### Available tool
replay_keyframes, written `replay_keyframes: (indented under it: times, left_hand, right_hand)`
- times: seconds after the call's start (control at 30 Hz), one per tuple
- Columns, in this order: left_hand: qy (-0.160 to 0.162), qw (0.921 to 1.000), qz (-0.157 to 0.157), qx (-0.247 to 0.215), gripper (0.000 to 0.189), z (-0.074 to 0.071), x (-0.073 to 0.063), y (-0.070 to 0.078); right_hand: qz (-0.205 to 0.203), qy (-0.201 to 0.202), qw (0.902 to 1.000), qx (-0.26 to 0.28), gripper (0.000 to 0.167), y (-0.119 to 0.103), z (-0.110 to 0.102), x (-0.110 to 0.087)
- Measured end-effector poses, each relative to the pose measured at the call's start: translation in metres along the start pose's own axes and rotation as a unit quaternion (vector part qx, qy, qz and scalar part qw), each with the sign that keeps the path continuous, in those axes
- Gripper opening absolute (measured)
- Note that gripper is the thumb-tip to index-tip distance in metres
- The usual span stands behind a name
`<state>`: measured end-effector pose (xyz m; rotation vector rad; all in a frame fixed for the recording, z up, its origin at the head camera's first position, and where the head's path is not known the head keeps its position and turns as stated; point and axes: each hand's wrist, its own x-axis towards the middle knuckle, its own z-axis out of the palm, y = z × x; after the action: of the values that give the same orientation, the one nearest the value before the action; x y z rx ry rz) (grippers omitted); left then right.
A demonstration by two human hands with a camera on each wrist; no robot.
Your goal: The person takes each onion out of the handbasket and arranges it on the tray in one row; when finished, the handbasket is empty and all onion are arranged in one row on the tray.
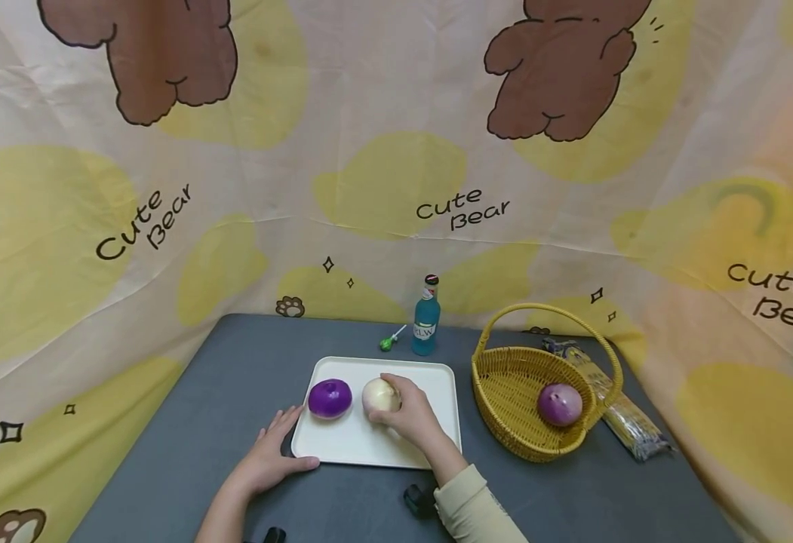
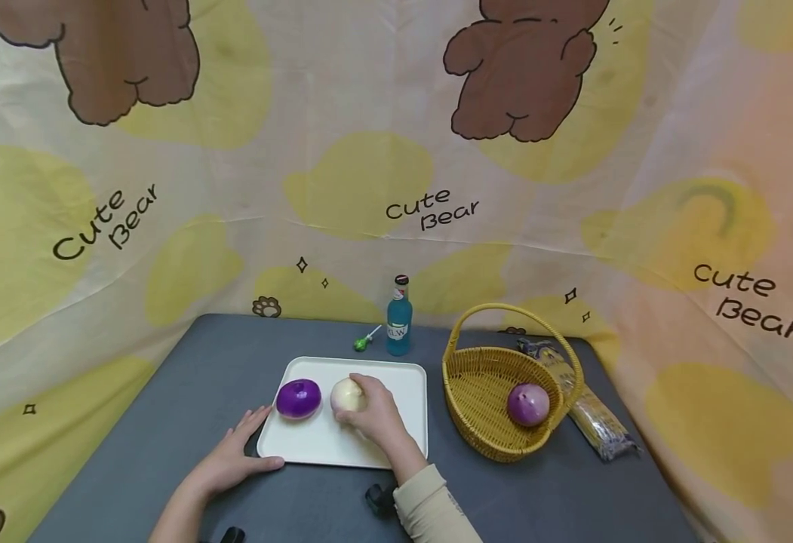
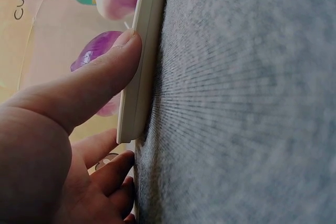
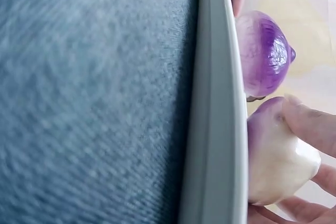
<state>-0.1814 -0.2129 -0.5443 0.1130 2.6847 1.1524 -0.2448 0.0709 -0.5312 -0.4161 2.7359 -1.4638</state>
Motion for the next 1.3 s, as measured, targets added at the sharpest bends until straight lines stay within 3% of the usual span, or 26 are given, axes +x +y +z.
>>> replay_keyframes:
  times: [0.17, 0.33, 0.8, 1.0, 1.3]
  left_hand:
    - [0.000, 1.0000, -0.004, 0.003, 0.110, 0.001, 0.001, -0.001]
    - [-0.001, 0.9999, -0.009, 0.006, 0.111, 0.002, 0.004, -0.002]
    - [-0.005, 0.9998, -0.018, 0.008, 0.111, 0.002, 0.004, -0.001]
    - [-0.005, 0.9999, -0.009, 0.004, 0.110, 0.003, 0.004, -0.002]
    - [-0.006, 1.0000, -0.005, 0.001, 0.110, 0.001, 0.002, 0.000]
  right_hand:
    - [0.003, 0.004, 1.0000, -0.007, 0.078, -0.001, 0.004, 0.001]
    - [-0.020, -0.001, 0.9992, -0.033, 0.076, 0.001, 0.004, 0.001]
    - [-0.029, -0.003, 0.9989, -0.037, 0.081, 0.000, 0.000, -0.001]
    - [-0.015, 0.013, 0.9996, -0.021, 0.079, -0.007, -0.010, -0.007]
    - [-0.030, 0.038, 0.9988, 0.010, 0.072, -0.021, -0.035, -0.014]
